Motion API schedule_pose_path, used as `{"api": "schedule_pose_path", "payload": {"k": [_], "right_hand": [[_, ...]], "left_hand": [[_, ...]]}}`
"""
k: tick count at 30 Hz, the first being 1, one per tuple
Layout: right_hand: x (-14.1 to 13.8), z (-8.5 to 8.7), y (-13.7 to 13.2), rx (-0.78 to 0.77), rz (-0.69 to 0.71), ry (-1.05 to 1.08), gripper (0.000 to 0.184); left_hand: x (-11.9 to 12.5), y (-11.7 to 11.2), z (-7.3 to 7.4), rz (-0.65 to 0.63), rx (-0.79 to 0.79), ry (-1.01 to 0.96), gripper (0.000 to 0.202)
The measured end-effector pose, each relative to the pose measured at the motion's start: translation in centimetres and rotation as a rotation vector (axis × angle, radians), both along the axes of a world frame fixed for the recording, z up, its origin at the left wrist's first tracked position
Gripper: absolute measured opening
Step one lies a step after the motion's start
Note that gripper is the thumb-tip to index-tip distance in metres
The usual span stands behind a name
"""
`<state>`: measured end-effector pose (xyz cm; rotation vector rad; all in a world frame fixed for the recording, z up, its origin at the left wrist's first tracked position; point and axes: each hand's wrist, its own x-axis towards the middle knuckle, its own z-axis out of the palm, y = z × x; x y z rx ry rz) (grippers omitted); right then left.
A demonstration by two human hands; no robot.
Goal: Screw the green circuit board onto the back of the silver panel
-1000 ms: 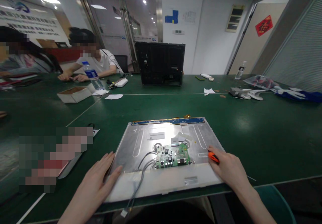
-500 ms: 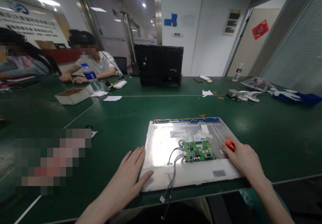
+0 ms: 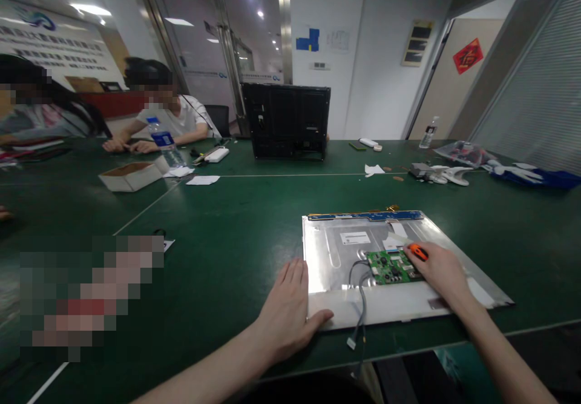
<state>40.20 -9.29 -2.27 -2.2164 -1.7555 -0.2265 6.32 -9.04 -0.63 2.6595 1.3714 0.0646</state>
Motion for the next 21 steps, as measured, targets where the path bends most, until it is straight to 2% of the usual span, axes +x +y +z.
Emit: {"api": "schedule_pose_path", "payload": {"k": [13, 21], "right_hand": [[5.8, -0.3, 0.0, -0.054, 0.065, -0.104, 0.024], [9.4, -0.4, 0.8, -0.042, 0.016, -0.215, 0.017]], "left_hand": [[4.3, 0.4, -0.6, -0.055, 0.021, -0.069, 0.086], [7.0, 1.2, -1.3, -0.108, 0.018, -0.124, 0.091]]}}
